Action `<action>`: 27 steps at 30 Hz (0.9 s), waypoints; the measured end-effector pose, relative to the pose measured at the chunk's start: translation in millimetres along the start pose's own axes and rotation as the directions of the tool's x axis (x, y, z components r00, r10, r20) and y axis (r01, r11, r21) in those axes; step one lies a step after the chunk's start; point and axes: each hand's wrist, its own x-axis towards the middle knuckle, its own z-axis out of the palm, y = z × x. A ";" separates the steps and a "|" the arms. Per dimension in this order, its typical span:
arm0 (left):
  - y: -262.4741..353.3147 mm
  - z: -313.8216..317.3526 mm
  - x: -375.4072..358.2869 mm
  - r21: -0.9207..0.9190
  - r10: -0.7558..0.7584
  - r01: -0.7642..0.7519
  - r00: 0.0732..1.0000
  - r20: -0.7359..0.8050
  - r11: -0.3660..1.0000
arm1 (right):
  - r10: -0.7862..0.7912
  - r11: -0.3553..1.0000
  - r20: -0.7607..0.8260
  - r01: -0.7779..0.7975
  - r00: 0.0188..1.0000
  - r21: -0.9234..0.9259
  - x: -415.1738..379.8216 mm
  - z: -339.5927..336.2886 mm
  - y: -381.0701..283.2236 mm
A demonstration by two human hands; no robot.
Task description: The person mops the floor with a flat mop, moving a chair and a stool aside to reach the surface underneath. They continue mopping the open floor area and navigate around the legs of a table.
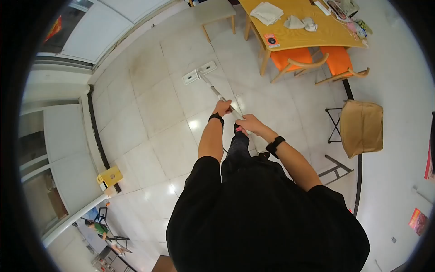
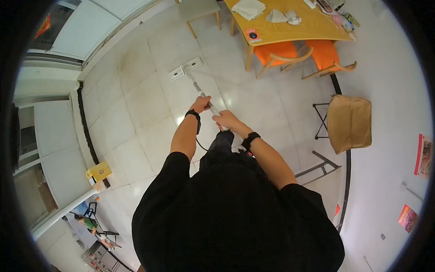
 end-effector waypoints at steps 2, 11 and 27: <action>-8.2 -10.8 -2.8 0.056 0.015 -0.010 0.996 -0.092 0.998 | 0.009 0.994 -0.022 -0.006 1.000 0.112 -0.6 15.1 -4.6; -9.8 -0.6 27.1 -0.029 0.055 -0.063 0.971 -0.232 0.998 | 0.041 0.980 0.064 -0.027 0.997 -0.198 25.6 -4.8 -29.8; -20.4 230.9 -50.3 -0.341 -0.041 0.057 0.998 0.055 0.938 | 0.144 0.944 0.153 -0.089 0.978 -0.319 -128.5 -225.1 44.2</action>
